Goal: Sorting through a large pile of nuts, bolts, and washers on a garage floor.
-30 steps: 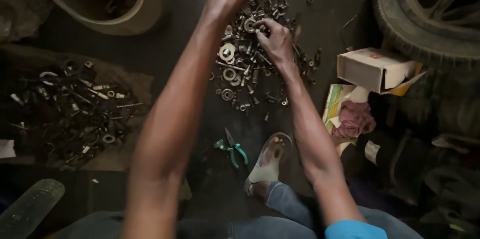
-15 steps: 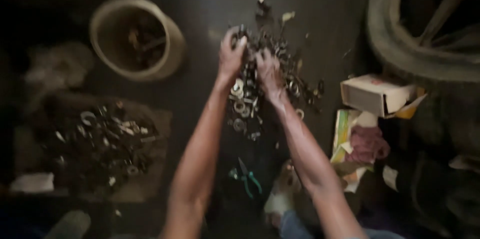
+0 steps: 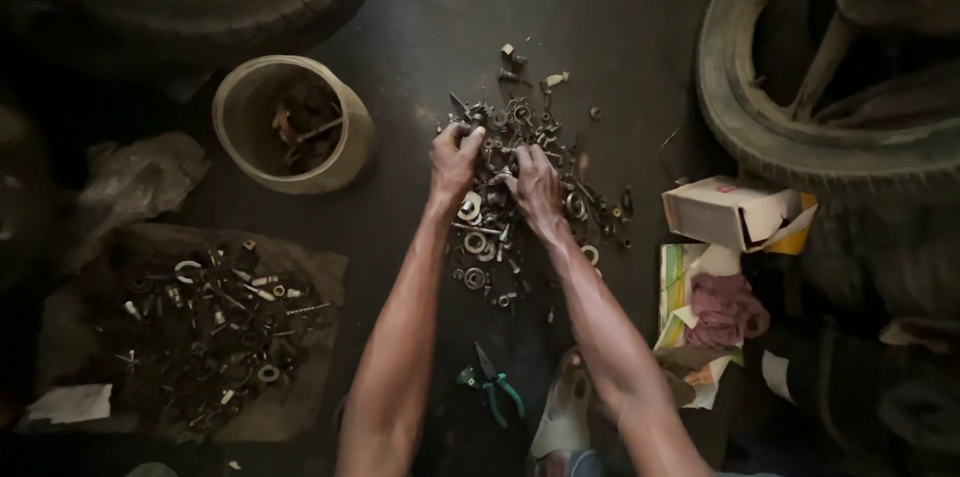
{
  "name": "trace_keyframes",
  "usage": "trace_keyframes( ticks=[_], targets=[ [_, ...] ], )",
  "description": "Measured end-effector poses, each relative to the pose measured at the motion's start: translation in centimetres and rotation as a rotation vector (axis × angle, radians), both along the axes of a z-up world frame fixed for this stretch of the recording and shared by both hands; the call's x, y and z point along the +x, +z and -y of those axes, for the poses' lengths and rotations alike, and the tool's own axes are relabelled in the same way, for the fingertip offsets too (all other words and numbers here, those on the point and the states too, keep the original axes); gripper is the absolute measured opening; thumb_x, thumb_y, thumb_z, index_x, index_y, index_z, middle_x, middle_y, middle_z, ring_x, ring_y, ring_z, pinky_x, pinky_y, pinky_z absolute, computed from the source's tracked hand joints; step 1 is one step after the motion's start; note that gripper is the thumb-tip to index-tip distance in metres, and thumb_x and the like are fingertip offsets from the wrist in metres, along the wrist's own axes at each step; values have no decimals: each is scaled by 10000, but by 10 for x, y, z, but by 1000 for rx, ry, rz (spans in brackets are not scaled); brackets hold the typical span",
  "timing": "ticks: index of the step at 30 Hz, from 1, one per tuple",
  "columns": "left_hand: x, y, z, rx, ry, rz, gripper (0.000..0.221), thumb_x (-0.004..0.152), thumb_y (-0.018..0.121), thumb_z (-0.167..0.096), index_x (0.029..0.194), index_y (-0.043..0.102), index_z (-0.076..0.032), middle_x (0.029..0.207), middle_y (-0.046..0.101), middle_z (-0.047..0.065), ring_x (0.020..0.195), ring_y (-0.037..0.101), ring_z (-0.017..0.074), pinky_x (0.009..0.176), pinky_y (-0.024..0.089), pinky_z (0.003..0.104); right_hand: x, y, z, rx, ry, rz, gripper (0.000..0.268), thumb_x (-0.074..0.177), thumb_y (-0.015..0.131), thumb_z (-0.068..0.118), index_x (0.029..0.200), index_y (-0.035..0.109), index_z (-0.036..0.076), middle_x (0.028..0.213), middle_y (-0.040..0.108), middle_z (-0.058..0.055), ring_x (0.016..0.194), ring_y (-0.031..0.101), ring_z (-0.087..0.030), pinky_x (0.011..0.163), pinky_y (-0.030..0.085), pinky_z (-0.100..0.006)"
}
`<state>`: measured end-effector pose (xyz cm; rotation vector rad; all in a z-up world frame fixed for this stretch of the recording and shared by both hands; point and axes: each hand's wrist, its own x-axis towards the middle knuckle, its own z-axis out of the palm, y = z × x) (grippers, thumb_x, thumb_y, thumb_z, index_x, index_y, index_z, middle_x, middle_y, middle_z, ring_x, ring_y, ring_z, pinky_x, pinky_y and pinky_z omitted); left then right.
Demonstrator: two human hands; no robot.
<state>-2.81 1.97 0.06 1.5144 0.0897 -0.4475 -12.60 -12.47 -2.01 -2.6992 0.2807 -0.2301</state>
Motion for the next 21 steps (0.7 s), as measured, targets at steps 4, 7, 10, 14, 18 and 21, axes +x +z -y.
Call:
trace_keyframes(
  ticks=[4, 7, 10, 14, 18, 21],
  targets=[
    [-2, -2, -5, 82, 33, 113, 214, 943, 716, -225, 1005, 723, -21, 831, 733, 37, 732, 657, 102, 644, 534, 284, 4, -34, 13, 110, -78, -16, 428, 830, 869, 268, 1063, 606, 24, 988, 628, -136, 878, 661, -321, 707, 550, -449],
    [-2, 9, -9, 44, 15, 14, 184, 962, 667, -211, 1022, 698, -39, 856, 715, 34, 713, 642, 116, 602, 532, 302, 12, -42, 22, 346, -190, -10, 352, 890, 850, 337, 946, 629, 70, 881, 659, -59, 811, 656, -205, 680, 542, -368],
    [-4, 17, -11, 38, -15, -55, 154, 1010, 614, -199, 1040, 672, -59, 869, 704, 28, 709, 636, 116, 580, 529, 293, 18, -26, 17, 922, -309, 61, 233, 974, 790, 280, 965, 635, 106, 870, 670, -4, 794, 625, -123, 680, 517, -290],
    [-4, 4, -2, -157, -12, -92, 129, 1013, 565, -155, 1048, 622, -44, 892, 703, 17, 740, 693, 104, 598, 618, 266, 28, 29, -7, 1640, -390, 52, 127, 980, 666, 266, 993, 617, 150, 835, 675, 2, 715, 660, -140, 570, 527, -284],
    [-3, -2, 2, -263, -13, -152, 156, 1042, 538, -166, 1078, 612, -33, 884, 679, 57, 731, 689, 139, 608, 628, 282, 31, 32, -12, 1706, -355, 91, 117, 1038, 639, 245, 1086, 635, 138, 922, 694, 14, 815, 651, -97, 647, 528, -252],
    [3, -32, 8, -378, 17, -144, 182, 1031, 538, -159, 1104, 628, -18, 976, 690, 60, 803, 713, 146, 676, 643, 293, 31, 46, -15, 1812, -243, 117, 123, 1036, 614, 226, 1107, 632, 126, 959, 716, -20, 846, 681, -151, 680, 572, -284]
  ],
)
